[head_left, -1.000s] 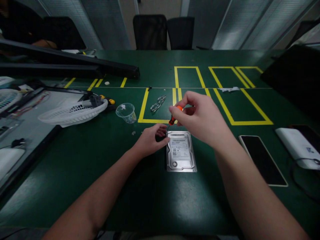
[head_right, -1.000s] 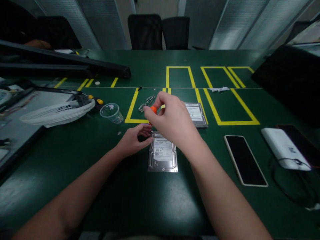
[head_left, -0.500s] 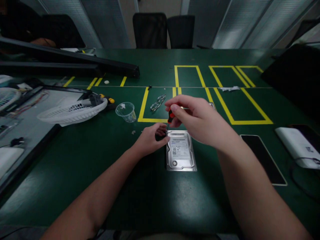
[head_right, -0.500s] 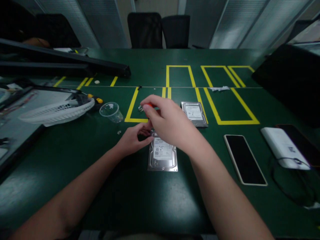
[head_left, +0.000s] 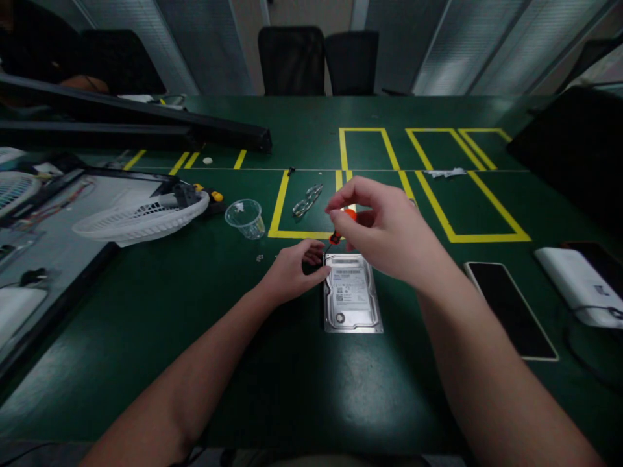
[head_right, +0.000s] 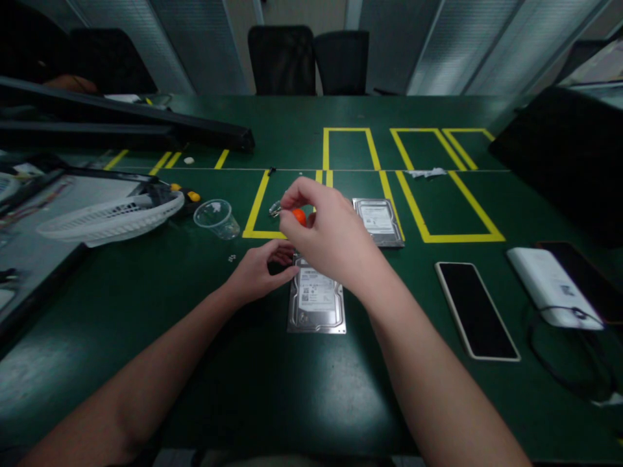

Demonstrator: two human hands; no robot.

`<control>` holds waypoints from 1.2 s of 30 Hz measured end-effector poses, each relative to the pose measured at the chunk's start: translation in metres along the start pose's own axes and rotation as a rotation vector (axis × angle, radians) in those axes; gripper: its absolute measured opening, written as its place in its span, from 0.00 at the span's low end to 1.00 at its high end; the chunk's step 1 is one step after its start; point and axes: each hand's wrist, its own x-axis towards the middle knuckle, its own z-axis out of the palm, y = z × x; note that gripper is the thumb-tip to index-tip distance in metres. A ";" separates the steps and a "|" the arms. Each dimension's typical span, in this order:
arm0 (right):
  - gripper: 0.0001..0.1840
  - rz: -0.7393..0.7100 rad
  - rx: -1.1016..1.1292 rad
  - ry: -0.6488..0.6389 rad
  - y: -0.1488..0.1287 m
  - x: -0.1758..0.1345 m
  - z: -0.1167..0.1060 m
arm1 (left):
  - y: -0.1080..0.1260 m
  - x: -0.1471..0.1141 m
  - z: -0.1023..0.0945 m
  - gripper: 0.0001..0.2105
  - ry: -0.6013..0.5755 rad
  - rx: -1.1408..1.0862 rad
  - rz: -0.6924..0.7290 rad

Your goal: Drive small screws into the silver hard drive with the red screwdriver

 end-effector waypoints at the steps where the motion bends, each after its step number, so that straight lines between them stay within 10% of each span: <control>1: 0.04 -0.025 0.021 -0.014 0.000 0.000 0.000 | 0.000 0.000 0.000 0.20 0.001 0.000 0.001; 36: 0.13 0.042 0.133 -0.067 0.011 0.004 0.002 | -0.003 -0.001 0.000 0.22 -0.001 -0.007 -0.004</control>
